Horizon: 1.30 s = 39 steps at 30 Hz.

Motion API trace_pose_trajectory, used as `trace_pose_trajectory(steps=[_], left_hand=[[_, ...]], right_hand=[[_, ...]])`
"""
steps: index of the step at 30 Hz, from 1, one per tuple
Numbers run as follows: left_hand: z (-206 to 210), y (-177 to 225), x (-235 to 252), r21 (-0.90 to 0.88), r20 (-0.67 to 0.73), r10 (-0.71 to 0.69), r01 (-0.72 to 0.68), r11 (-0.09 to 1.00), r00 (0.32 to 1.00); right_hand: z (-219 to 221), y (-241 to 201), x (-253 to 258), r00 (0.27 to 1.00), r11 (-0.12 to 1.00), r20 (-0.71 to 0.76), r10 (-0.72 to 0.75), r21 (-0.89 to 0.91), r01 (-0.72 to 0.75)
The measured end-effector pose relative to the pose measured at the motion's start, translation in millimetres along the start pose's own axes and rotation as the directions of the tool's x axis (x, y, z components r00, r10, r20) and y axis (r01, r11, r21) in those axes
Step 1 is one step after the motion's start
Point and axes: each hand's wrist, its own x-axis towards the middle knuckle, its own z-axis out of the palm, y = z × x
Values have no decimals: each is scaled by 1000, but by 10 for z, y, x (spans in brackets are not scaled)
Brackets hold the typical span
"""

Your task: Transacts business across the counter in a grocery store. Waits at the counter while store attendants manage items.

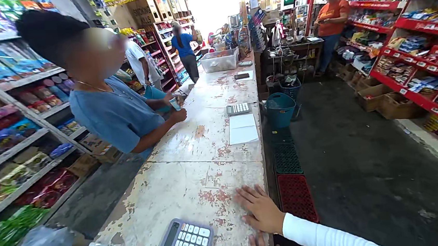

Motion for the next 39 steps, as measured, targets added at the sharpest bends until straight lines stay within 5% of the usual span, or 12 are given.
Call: trace_pose_trajectory(steps=[4, 13, 22, 30, 39], left_hand=[[19, -1, 5, -7, -4, 4, -4, 1000, 1000], [-1, 0, 0, -9, 10, -1, 1, 1000, 1000], [-22, 64, -57, -108, -24, -56, 53, 993, 998], [-38, 80, -24, -120, -5, -53, 52, 991, 999], [-32, 85, -8, -114, -14, -42, 40, 993, 999]], right_hand=[[37, 15, -22, 995, 1000, -100, -26, -14, 25], [44, 43, 4, 999, 999, -36, -9, -37, 7], [185, 58, -9, 936, 986, -329, -126, -141, 83], [114, 83, 3, 972, 993, -209, -105, -79, 90], [152, 118, 2, 945, 987, -299, -131, -132, 95]])
